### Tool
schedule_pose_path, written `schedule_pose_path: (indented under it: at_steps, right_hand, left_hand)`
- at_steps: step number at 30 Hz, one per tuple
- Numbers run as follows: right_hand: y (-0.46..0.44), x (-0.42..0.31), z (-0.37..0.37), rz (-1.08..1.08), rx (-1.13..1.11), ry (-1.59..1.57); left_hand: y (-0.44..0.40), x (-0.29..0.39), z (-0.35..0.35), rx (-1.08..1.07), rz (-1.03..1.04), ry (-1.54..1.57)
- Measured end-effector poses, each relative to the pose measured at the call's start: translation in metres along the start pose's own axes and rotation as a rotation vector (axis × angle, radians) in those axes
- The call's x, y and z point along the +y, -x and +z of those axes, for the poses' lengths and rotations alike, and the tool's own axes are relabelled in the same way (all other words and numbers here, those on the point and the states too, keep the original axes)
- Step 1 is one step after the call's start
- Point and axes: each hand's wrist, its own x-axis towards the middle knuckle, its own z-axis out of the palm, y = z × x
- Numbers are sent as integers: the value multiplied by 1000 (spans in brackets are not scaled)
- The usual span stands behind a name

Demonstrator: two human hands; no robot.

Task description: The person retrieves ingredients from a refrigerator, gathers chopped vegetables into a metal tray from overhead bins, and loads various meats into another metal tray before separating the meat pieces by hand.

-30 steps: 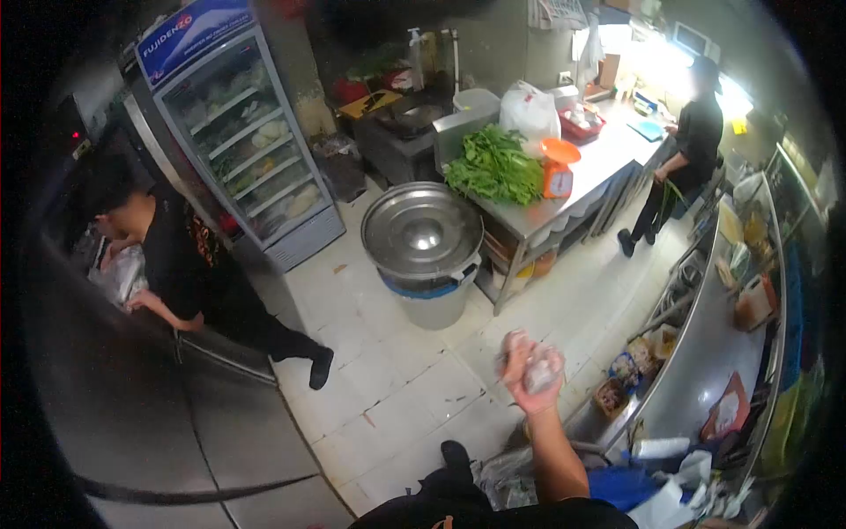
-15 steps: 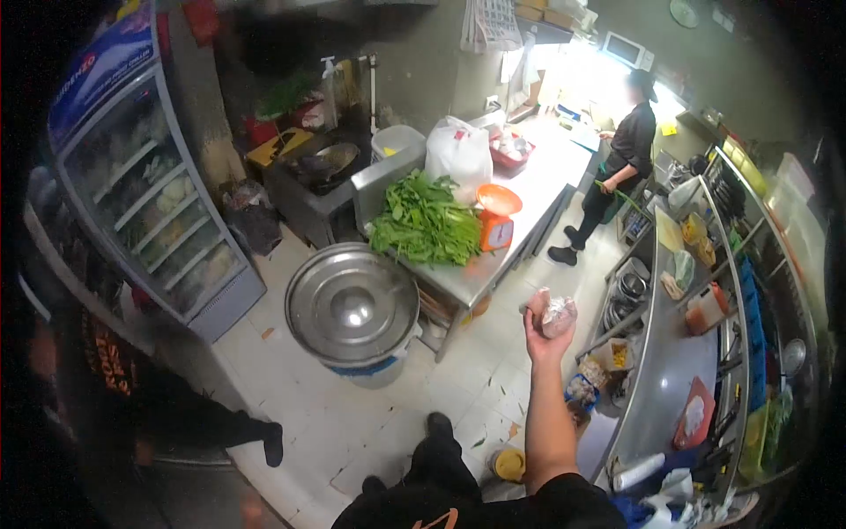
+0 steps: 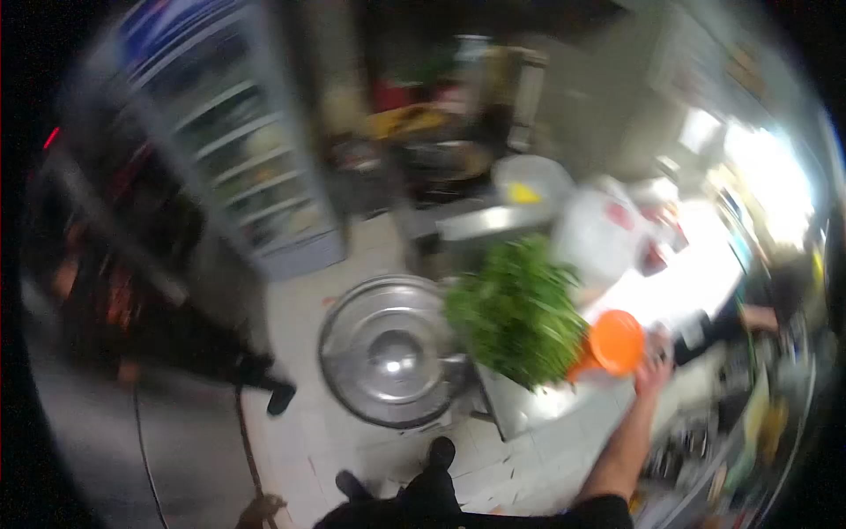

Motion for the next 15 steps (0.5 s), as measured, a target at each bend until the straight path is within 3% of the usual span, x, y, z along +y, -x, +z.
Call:
schedule_pose_path:
  at_steps: [2, 3, 4, 5, 6, 7, 8, 9, 11, 15]
  right_hand:
    - [-2, 30, -43, -272, -67, 451]
    - [12, 34, -44, -425, -203, 535]
    - [16, 52, -17, -449, -112, 684]
    - [49, 55, 51, -432, -147, 705]
    - [91, 59, 114, -395, -241, 704]
    - [133, 69, 171, -357, -400, 705]
    - [176, 80, 223, -321, -604, 709]
    - [224, 91, 268, -290, -817, 714]
    - [320, 108, 339, -263, -1221, 739]
    - [520, 120, 419, -324, -1853, 780]
  left_hand:
    - [7, -45, 61, -39, 152, -312]
    - [49, -2, 68, -32, -105, -163]
    - [80, 51, 60, -98, -208, -69]
    - [65, -14, 110, -54, 283, -181]
    - [58, -35, 152, -18, 198, -32]
    - [53, -53, 189, 29, 120, 121]
    - [73, -29, 192, 51, -75, 176]
    - [121, 53, 153, 83, -268, 237]
    - [128, 48, 182, 138, -241, 297]
    - [116, -7, 239, -46, -126, 408]
